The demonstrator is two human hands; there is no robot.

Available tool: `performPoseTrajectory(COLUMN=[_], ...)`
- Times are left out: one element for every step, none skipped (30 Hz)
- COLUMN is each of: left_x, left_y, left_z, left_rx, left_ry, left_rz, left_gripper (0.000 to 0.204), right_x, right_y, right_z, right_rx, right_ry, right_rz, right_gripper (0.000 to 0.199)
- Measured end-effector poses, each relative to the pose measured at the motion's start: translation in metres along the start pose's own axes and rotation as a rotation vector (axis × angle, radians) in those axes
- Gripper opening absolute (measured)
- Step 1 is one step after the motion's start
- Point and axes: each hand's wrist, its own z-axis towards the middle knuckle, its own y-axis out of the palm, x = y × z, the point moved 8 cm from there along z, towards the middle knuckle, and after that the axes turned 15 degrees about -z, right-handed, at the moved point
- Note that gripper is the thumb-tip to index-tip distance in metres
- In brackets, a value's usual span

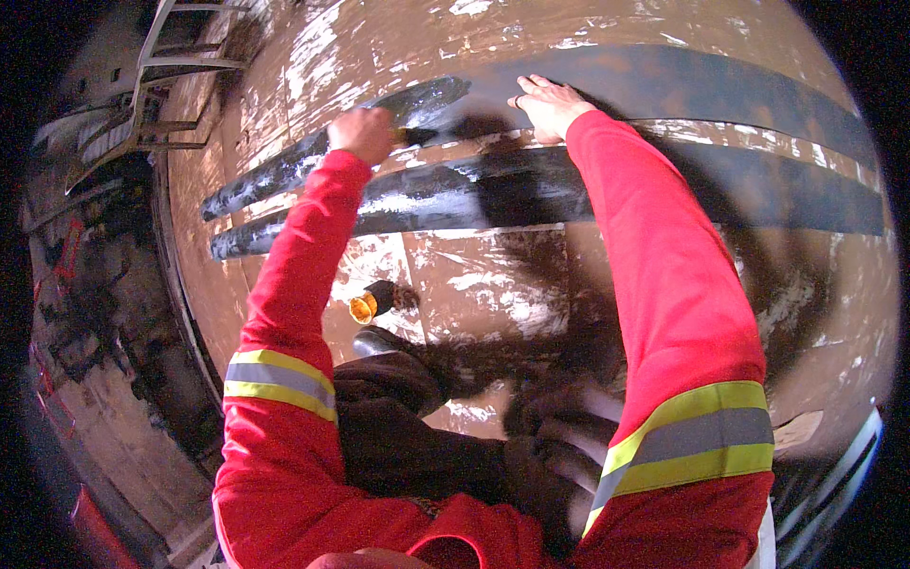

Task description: The person paints a long, dark strip on a wooden surface using a brush and a small container of dark paint. They repeatedly dip the brush into the container and apply the paint in long strokes along the strip.

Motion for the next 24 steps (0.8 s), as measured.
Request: performPoseTrajectory(left_x=[0.02,0.033,0.039,0.039,0.036,0.03,0.024,0.02,0.014,0.005,-0.001,-0.006,-0.007,-0.008,-0.004,-0.004,-0.002,0.001,0.003,0.002,0.0,0.009,0.017,0.02], left_y=[0.0,0.007,0.007,-0.001,-0.01,-0.006,-0.002,0.002,0.006,0.01,0.011,0.007,0.001,-0.012,-0.023,-0.034,-0.041,-0.042,-0.037,-0.024,-0.009,0.002,0.008,0.016], left_z=[0.003,0.008,0.014,0.013,0.01,0.015,0.014,0.012,0.011,0.011,0.011,0.016,0.018,0.018,0.017,0.022,0.032,0.038,0.049,0.055,0.057,0.056,0.054,0.053], left_rx=[0.001,-0.011,0.053,0.074,0.094,0.083,0.075,0.068,0.06,0.021,-0.017,-0.015,-0.017,0.012,0.033,0.083,0.132,0.149,0.154,0.153,0.151,0.096,0.071,0.012], left_ry=[0.054,0.06,0.106,0.1,0.093,0.1,0.088,0.076,0.064,0.045,0.032,0.006,-0.022,-0.038,-0.005,-0.029,-0.047,-0.067,-0.072,-0.083,-0.095,-0.096,-0.055,-0.077], left_rz=[-0.04,-0.056,-0.106,-0.285,-0.465,-0.553,-0.458,-0.362,-0.267,-0.137,-0.011,0.063,0.131,0.076,-0.027,-0.162,-0.301,-0.373,-0.398,-0.421,-0.445,-0.418,-0.388,-0.363], left_gripper=[0.02,0.02,0.019,0.018,0.017,0.018,0.018,0.018,0.018,0.021,0.023,0.025,0.026,0.028,0.026,0.024,0.022,0.021,0.022,0.023,0.023,0.025,0.027,0.029], right_x=[0.002,0.002,0.002,-0.001,-0.001,0.0,-0.001,-0.002,-0.002,0.0,0.002,0.004,0.005,0.003,0.004,0.003,0.004,0.004,0.005,0.001,-0.001,0.001,0.004,0.007], right_y=[0.0,0.0,-0.001,-0.001,-0.001,0.0,-0.003,-0.004,-0.006,-0.005,-0.003,-0.001,0.003,0.003,0.002,0.002,0.003,0.003,0.002,0.001,0.001,0.004,0.006,0.007], right_z=[0.001,0.002,0.004,0.004,0.002,0.0,0.001,0.001,0.001,0.001,0.001,0.003,0.002,0.002,0.003,0.005,0.004,0.003,0.005,0.005,0.004,0.003,0.003,0.003], right_rx=[0.009,0.015,0.022,0.023,0.013,0.003,0.003,0.001,-0.002,-0.008,0.013,0.035,0.049,0.063,0.06,0.06,0.055,0.052,0.054,0.053,0.052,0.056,0.065,0.073], right_ry=[0.006,-0.002,-0.009,-0.016,-0.022,-0.028,-0.037,-0.038,-0.039,-0.036,-0.039,-0.042,-0.049,-0.04,-0.038,-0.043,-0.045,-0.04,-0.033,-0.034,-0.035,-0.027,-0.021,-0.016], right_rz=[0.0,-0.003,-0.006,-0.004,0.0,0.003,0.01,0.01,0.01,0.009,-0.009,-0.026,-0.044,-0.039,-0.062,-0.082,-0.104,-0.094,-0.089,-0.079,-0.069,-0.026,-0.027,-0.029], right_gripper=[0.067,0.066,0.065,0.063,0.063,0.063,0.063,0.063,0.063,0.063,0.061,0.058,0.055,0.053,0.052,0.052,0.052,0.052,0.052,0.052,0.051,0.053,0.053,0.054])
